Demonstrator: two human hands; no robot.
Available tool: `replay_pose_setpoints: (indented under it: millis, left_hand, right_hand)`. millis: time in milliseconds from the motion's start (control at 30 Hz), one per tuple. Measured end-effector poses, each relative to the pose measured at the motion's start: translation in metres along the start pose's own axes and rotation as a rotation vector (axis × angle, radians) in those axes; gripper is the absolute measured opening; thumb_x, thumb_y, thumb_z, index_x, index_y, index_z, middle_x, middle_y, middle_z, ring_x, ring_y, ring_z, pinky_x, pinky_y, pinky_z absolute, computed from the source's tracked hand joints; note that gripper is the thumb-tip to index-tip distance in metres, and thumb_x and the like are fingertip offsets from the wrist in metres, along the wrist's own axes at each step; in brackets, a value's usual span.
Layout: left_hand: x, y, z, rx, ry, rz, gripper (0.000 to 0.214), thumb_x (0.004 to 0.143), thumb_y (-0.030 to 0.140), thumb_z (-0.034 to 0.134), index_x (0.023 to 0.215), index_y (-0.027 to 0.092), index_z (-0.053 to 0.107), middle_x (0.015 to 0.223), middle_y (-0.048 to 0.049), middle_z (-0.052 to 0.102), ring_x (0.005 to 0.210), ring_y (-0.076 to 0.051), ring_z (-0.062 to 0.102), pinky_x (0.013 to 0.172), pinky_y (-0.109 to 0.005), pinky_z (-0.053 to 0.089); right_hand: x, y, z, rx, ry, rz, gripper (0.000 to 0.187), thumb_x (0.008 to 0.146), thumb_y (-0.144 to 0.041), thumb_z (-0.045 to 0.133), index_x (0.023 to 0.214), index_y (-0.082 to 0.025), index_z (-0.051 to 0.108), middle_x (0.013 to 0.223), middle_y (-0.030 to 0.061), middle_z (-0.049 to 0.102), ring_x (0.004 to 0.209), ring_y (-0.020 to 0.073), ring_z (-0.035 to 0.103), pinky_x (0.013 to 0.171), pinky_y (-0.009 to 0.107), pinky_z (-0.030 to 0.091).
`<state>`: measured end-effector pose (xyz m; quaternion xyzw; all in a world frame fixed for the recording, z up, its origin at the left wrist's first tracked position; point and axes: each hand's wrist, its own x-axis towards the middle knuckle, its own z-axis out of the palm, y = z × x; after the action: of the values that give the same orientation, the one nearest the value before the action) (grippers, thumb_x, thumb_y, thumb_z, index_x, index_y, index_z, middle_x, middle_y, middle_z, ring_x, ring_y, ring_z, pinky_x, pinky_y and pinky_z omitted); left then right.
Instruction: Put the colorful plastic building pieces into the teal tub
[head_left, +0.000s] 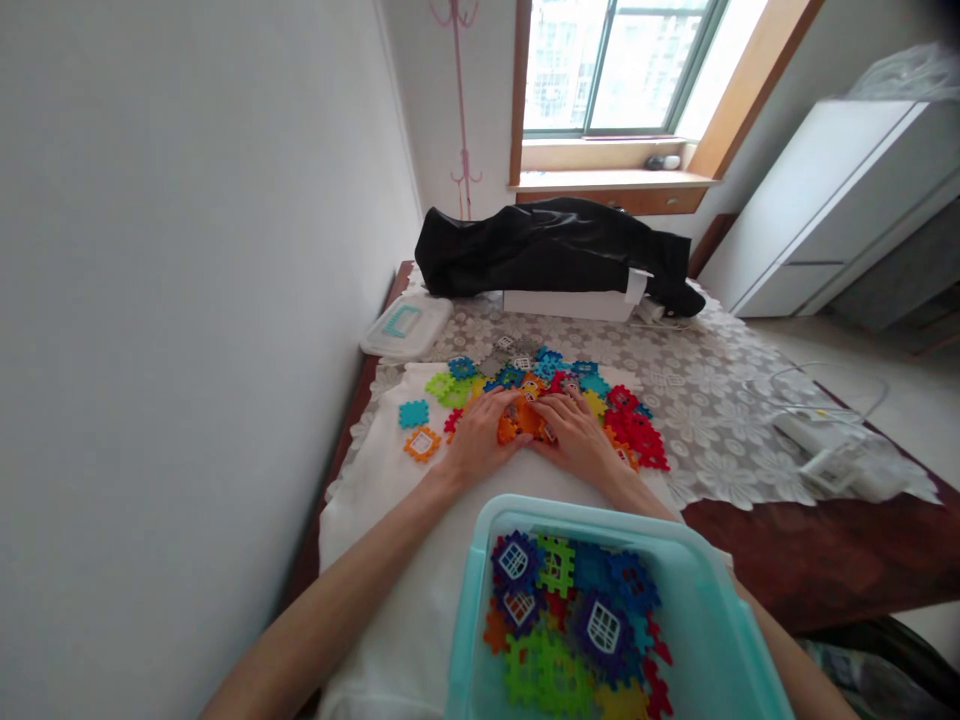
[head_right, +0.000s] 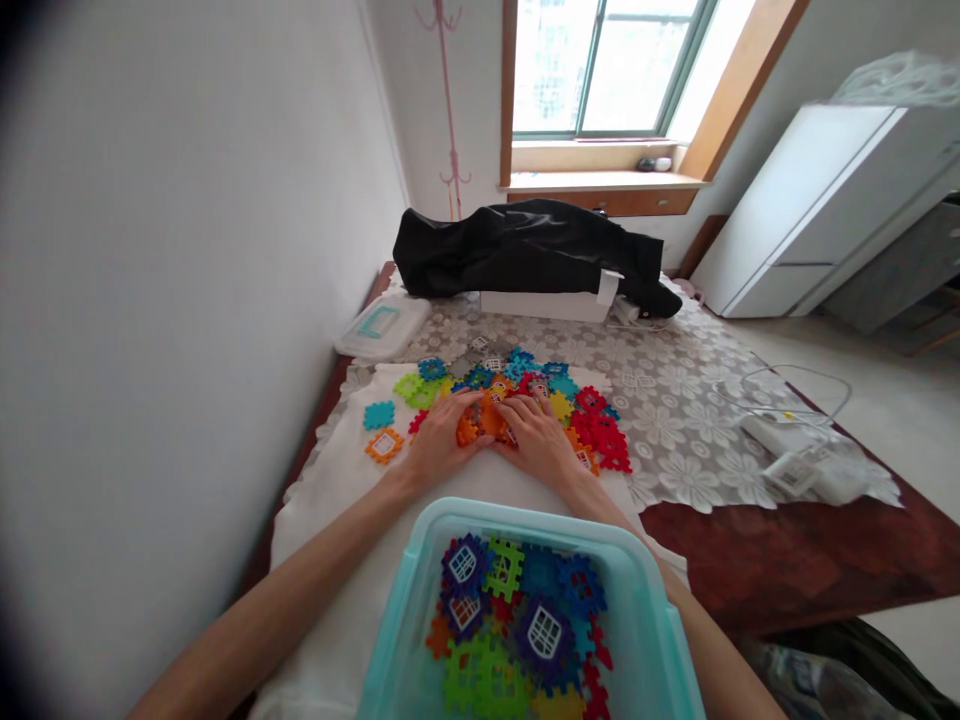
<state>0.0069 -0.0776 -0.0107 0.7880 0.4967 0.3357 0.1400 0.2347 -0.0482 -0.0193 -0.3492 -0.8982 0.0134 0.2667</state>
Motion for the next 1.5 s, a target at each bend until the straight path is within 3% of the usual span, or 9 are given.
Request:
replay_pose_setpoints:
  millis: [367,533,733,900,1033,1167,1267,1367,1500]
  left_hand:
    - [-0.002,-0.005,-0.010,-0.620,0.176,-0.278,0.060,0.093,0.060,0.069,0.138,0.022,0.053,0.133,-0.0131,0.073,0.114,-0.021,0.072,0.103,-0.040,0.057]
    - [-0.006,-0.006,-0.012,-0.734,0.192,-0.253,0.063,0.096,0.079,0.047,0.106,0.019,0.065,0.081,-0.0049,0.074,0.074,-0.016,0.066,0.073,-0.029,0.053]
    - [-0.012,0.000,-0.010,-0.721,0.155,-0.294,0.062,0.083,0.080,0.067,0.073,0.019,0.059,0.061,0.0014,0.056,0.054,-0.011,0.048,0.052,-0.024,0.036]
    - [-0.010,-0.003,-0.009,-0.789,0.241,-0.442,0.055,0.093,0.074,0.060,0.082,0.020,0.057,0.058,0.0050,0.049,0.047,-0.009,0.042,0.044,-0.022,0.031]
    - [-0.004,0.000,-0.014,-1.053,0.222,-0.483,0.052,0.093,0.073,0.060,0.101,0.021,0.058,0.075,0.0000,0.068,0.055,-0.011,0.059,0.050,-0.022,0.047]
    - [-0.003,0.027,-0.030,-1.194,0.013,-0.476,0.059,0.095,0.076,0.052,0.104,0.020,0.067,0.098,-0.0115,0.078,0.085,-0.020,0.075,0.066,-0.030,0.059]
    - [-0.005,0.052,-0.043,-1.216,-0.379,-0.350,0.060,0.090,0.078,0.058,0.085,0.020,0.072,0.107,-0.0161,0.080,0.114,-0.034,0.074,0.089,-0.049,0.062]
    - [-0.007,0.063,-0.050,-1.180,-0.803,-0.136,0.052,0.077,0.073,0.077,0.069,0.022,0.076,0.131,-0.0140,0.076,0.142,-0.042,0.057,0.114,-0.060,0.048]
    - [-0.013,0.057,-0.041,-1.261,-0.897,-0.170,0.046,0.076,0.065,0.077,0.091,0.023,0.086,0.152,-0.0123,0.062,0.146,-0.043,0.052,0.118,-0.057,0.043]
  right_hand:
    - [0.015,-0.006,0.009,0.110,-0.037,0.142,0.055,0.096,-0.050,0.072,0.144,-0.024,0.060,0.124,0.0119,0.072,0.118,0.0330,0.064,0.112,0.057,0.046]
    - [0.010,-0.004,0.008,0.223,0.006,0.130,0.031,0.104,-0.045,0.063,0.127,-0.025,0.067,0.116,0.0084,0.077,0.110,0.0276,0.069,0.114,0.053,0.044]
    - [0.006,-0.005,0.005,0.248,0.073,0.092,0.020,0.106,-0.039,0.059,0.109,-0.027,0.075,0.108,0.0074,0.078,0.103,0.0247,0.070,0.101,0.047,0.054]
    - [0.003,-0.009,0.009,0.354,0.183,0.149,0.023,0.106,-0.039,0.055,0.106,-0.027,0.076,0.106,0.0093,0.074,0.100,0.0251,0.070,0.092,0.045,0.060]
    - [0.003,-0.007,0.005,0.458,0.281,0.240,0.026,0.106,-0.042,0.056,0.100,-0.025,0.074,0.099,0.0081,0.071,0.092,0.0226,0.069,0.083,0.039,0.060]
    - [0.004,-0.001,-0.002,0.444,0.365,0.320,0.032,0.105,-0.050,0.056,0.097,-0.026,0.075,0.093,0.0072,0.068,0.090,0.0238,0.066,0.082,0.041,0.058]
    - [0.002,0.003,-0.004,0.434,0.359,0.342,0.037,0.106,-0.053,0.052,0.100,-0.026,0.077,0.087,0.0066,0.068,0.087,0.0243,0.065,0.080,0.040,0.057]
    - [0.001,0.004,-0.002,0.422,0.318,0.338,0.039,0.107,-0.053,0.050,0.113,-0.026,0.077,0.089,0.0065,0.070,0.083,0.0236,0.065,0.079,0.038,0.055]
    - [0.002,0.002,-0.001,0.430,0.294,0.292,0.039,0.106,-0.055,0.053,0.117,-0.025,0.077,0.091,0.0070,0.072,0.079,0.0226,0.064,0.074,0.037,0.053]
